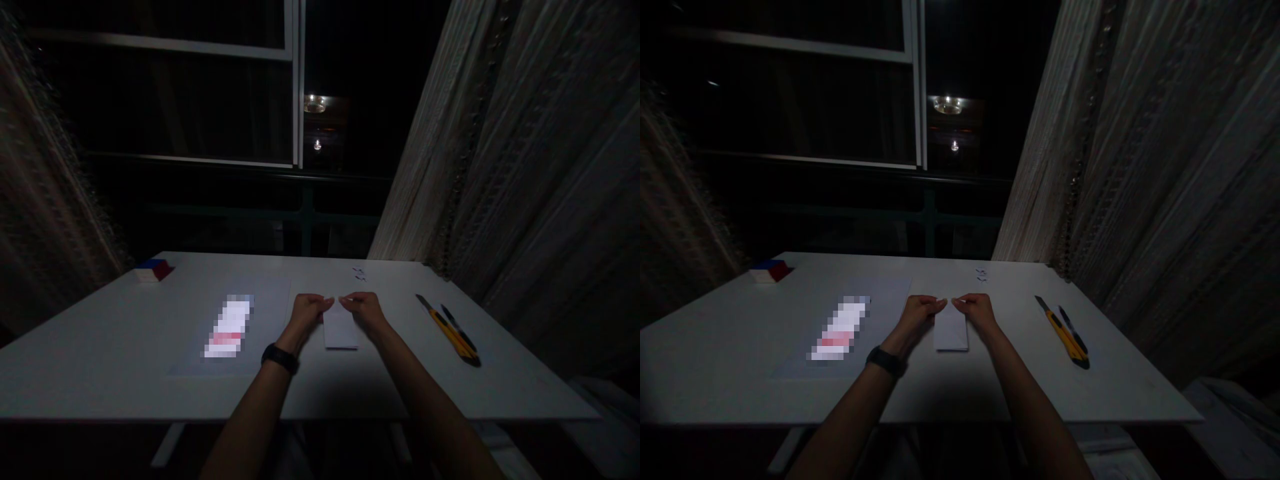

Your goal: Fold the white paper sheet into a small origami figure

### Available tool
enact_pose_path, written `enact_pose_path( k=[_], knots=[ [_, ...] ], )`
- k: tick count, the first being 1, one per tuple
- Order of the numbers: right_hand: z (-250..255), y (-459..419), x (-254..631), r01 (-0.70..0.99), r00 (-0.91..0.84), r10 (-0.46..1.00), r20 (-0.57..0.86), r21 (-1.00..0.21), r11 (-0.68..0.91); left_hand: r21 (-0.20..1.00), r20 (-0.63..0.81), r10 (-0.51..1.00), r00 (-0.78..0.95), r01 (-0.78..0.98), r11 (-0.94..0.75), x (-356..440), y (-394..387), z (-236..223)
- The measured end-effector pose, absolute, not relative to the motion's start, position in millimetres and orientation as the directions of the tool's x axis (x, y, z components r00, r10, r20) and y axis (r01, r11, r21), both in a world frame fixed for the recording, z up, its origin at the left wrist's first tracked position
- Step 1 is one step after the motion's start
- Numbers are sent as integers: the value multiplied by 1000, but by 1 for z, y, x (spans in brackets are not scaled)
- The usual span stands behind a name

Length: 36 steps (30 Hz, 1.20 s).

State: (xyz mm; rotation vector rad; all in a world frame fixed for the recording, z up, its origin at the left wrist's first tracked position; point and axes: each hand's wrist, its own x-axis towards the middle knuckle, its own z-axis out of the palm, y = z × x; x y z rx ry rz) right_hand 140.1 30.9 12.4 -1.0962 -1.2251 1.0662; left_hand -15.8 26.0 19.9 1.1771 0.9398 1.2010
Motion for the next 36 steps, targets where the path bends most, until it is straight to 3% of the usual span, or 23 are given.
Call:
enact_pose_path(
  k=[5,14,19,26,36],
  knots=[
    [7,33,137,-30,115,980,164,-985,169,980,100,990,102,-180,-81,-13,30,16],
    [0,33,131,-20,33,981,190,-981,191,991,130,990,-52,-32,-132,-14,38,4],
    [1,32,133,8,31,976,217,-976,217,987,161,987,-3,-7,-161,-14,38,6],
    [7,30,132,74,29,957,288,-956,285,932,318,943,101,146,-331,-13,37,10],
    [7,30,127,190,-29,928,373,-909,371,876,386,922,9,309,-370,-15,37,9]
  ],
)
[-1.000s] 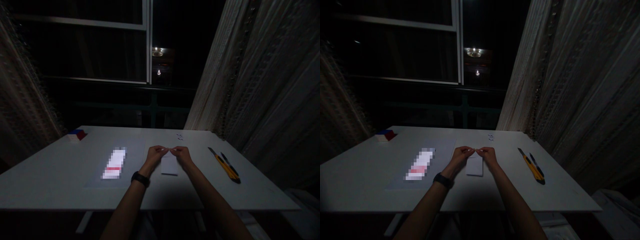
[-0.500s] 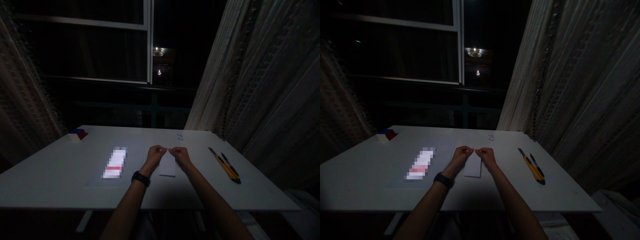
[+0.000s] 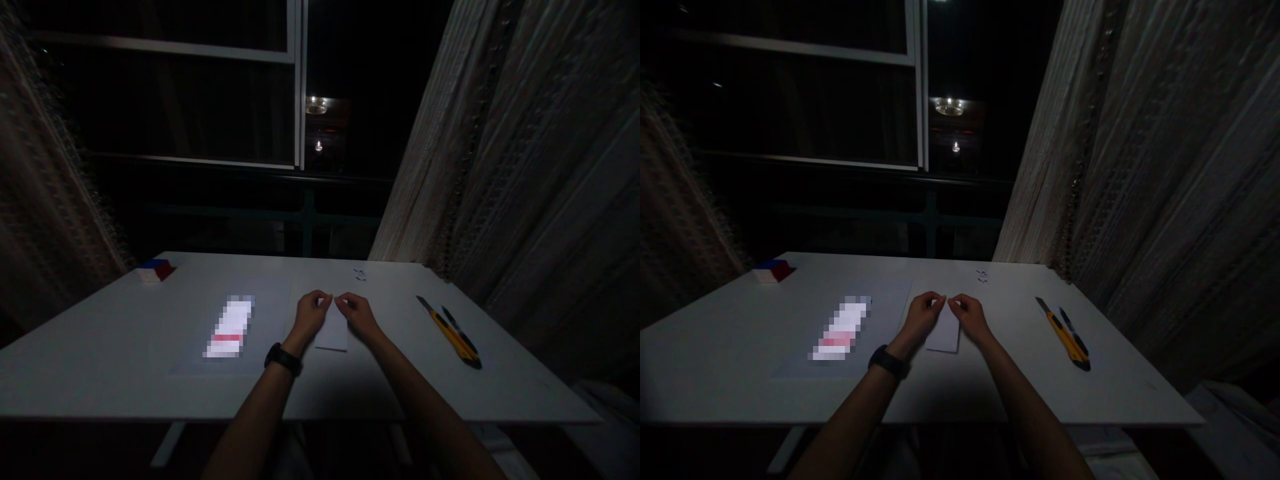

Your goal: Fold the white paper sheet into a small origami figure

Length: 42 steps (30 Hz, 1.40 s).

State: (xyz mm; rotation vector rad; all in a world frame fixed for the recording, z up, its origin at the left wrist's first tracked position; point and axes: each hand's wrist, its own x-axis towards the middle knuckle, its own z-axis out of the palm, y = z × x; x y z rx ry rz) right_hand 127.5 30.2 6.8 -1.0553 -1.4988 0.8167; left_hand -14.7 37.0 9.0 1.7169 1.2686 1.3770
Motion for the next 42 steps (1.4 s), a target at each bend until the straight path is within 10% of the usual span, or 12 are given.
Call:
enact_pose_path(
  k=[7,28,42],
  knots=[
    [6,33,131,1,31,957,288,-958,288,941,299,954,9,165,-296,-13,37,9],
    [5,37,136,133,270,900,344,-938,319,987,158,986,44,34,-160,-11,33,12],
    [8,32,135,77,97,961,261,-964,254,985,140,990,-20,-96,-142,-13,30,18]
  ],
)
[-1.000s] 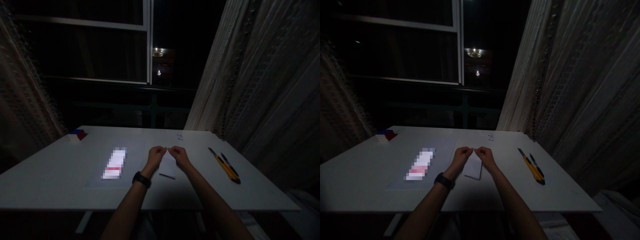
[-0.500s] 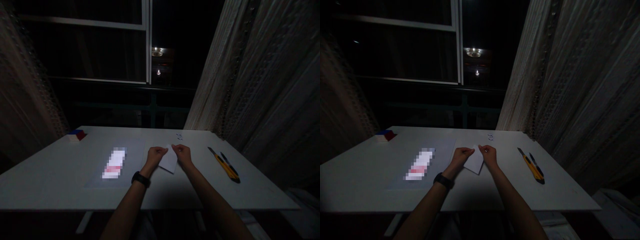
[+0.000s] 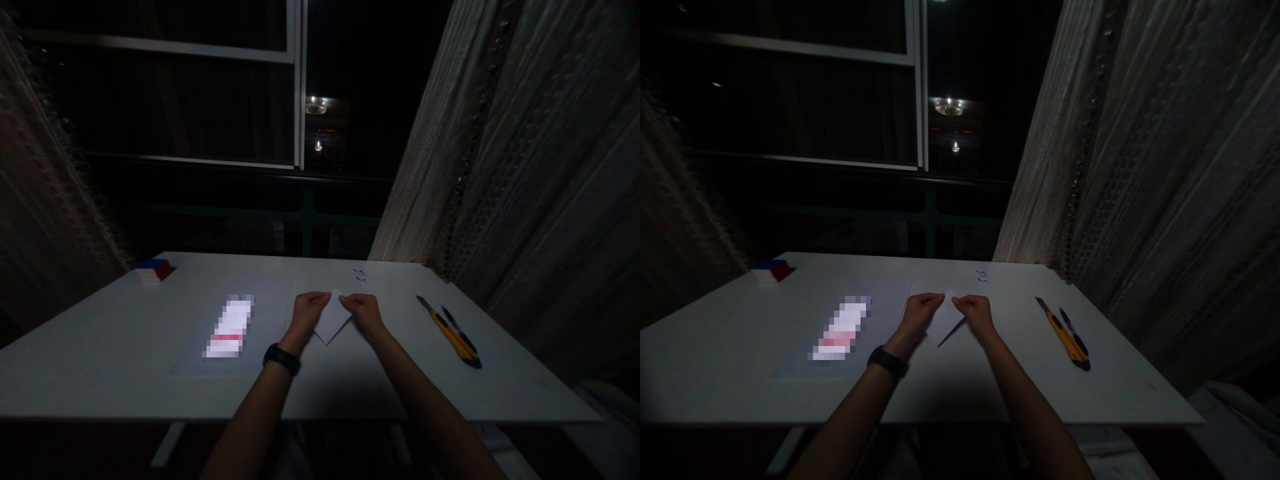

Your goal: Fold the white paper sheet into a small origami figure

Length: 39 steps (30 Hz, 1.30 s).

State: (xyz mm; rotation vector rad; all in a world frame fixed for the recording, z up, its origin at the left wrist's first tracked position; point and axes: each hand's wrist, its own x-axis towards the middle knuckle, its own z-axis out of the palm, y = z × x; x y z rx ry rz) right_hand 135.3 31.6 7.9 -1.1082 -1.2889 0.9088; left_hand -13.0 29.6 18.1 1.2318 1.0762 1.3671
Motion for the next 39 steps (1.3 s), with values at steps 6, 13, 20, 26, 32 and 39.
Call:
enact_pose_path(
  k=[6,13,20,26,32,39],
  knots=[
    [11,30,135,24,89,971,223,-975,222,980,180,983,-45,-78,-183,-13,32,17],
    [6,32,136,31,51,971,235,-972,234,979,202,979,34,15,-203,-15,33,15],
    [11,30,134,12,71,977,203,-979,203,959,272,959,83,64,-277,-16,36,10],
    [14,28,133,30,81,980,181,-983,179,945,278,960,33,167,-280,-16,42,5],
    [6,34,136,15,47,972,229,-973,228,946,243,968,55,208,-249,-16,42,3],
    [1,39,139,92,151,955,256,-965,244,954,224,970,96,182,-238,-14,41,1]
  ],
)
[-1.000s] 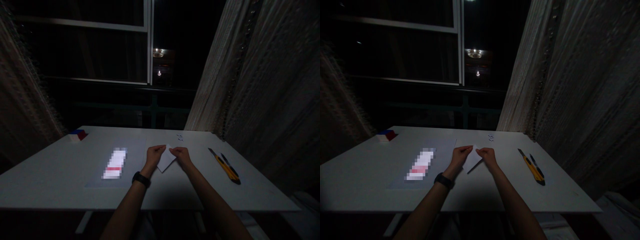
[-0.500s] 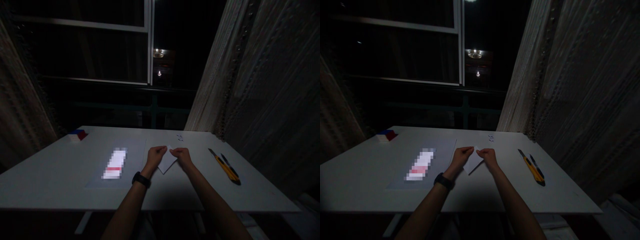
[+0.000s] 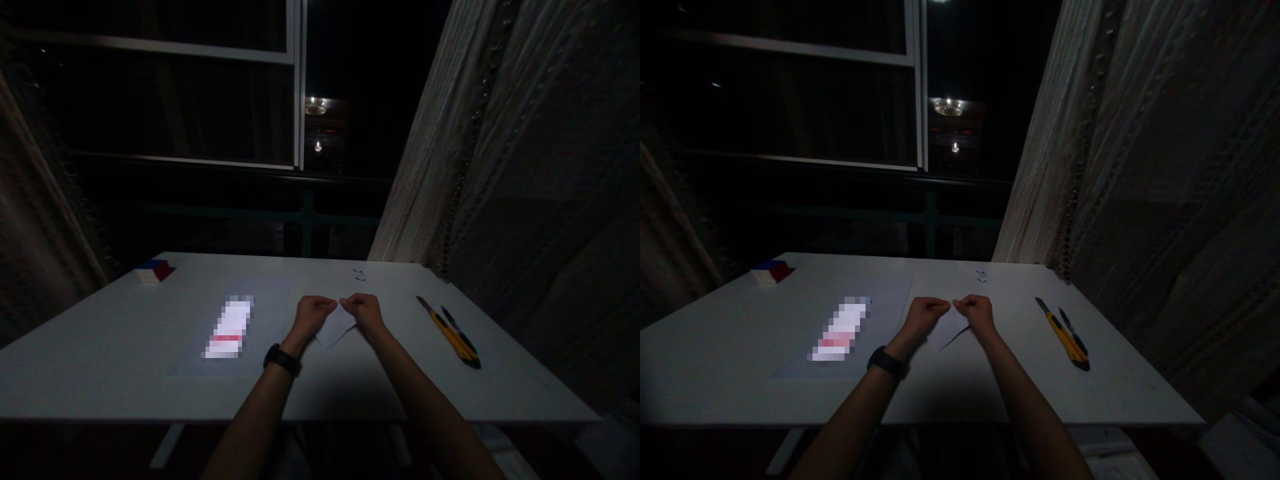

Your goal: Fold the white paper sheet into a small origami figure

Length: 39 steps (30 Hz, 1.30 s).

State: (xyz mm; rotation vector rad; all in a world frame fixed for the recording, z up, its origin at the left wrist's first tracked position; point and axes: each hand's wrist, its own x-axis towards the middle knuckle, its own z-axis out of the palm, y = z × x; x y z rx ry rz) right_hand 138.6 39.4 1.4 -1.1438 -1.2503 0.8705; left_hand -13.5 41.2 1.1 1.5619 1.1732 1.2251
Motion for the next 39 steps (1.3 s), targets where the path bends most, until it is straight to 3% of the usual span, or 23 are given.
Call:
enact_pose_path(
  k=[16,25,39],
  knots=[
    [11,32,140,-21,67,967,247,-968,249,991,90,985,146,89,-103,-14,29,14],
    [8,32,138,54,168,949,268,-963,263,987,85,983,160,120,-104,-11,26,14],
    [8,35,141,164,95,953,286,-949,269,999,10,1000,23,-31,-9,-18,25,23]
  ],
)
